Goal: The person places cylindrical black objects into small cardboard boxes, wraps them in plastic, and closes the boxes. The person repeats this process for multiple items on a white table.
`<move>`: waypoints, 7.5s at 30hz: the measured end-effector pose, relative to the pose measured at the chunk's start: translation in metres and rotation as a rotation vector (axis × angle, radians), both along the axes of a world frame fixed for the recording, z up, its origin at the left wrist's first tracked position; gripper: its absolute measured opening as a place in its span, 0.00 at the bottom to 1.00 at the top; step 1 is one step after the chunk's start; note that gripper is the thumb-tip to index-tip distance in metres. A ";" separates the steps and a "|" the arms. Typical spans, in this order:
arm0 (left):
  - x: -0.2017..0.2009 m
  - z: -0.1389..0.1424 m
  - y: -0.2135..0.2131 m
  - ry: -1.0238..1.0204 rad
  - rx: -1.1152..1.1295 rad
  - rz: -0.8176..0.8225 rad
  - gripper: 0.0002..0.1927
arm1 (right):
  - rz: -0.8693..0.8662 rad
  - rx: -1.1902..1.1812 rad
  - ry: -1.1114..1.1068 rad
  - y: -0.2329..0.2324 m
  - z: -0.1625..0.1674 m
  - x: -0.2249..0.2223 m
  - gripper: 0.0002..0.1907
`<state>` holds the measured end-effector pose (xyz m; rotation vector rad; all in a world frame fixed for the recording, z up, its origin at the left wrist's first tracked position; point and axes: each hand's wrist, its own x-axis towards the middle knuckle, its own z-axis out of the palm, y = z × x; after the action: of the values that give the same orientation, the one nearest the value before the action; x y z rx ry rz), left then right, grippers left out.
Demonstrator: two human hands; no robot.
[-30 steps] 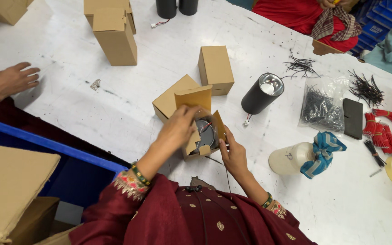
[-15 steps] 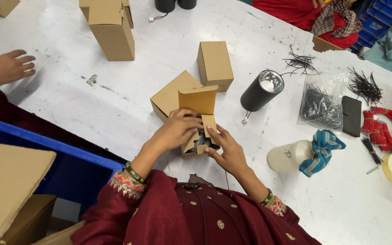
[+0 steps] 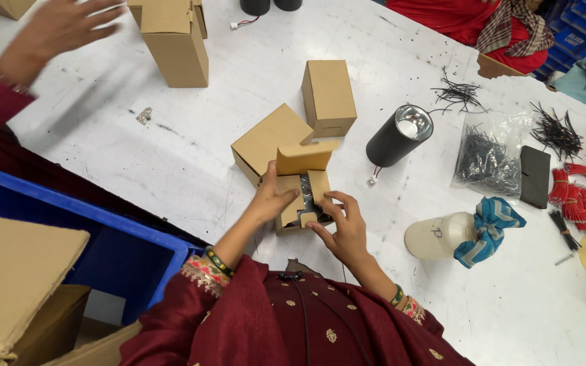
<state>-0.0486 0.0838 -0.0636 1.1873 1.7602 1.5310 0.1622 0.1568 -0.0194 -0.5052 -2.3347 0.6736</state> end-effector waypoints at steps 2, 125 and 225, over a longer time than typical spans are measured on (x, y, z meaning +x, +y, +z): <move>0.011 0.004 -0.004 0.080 0.047 0.120 0.39 | -0.014 0.037 0.026 -0.006 -0.004 -0.001 0.21; -0.418 0.095 0.146 0.707 -0.562 0.487 0.40 | 0.047 -1.432 0.208 -0.036 0.021 0.125 0.20; 0.049 0.005 -0.010 -0.090 0.044 -0.549 0.24 | -0.003 0.041 -0.394 0.010 0.047 0.040 0.55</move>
<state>0.0009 0.0741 -0.0583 1.4470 1.2075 1.2682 0.2026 0.1670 0.0275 -0.6726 -2.7069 0.5630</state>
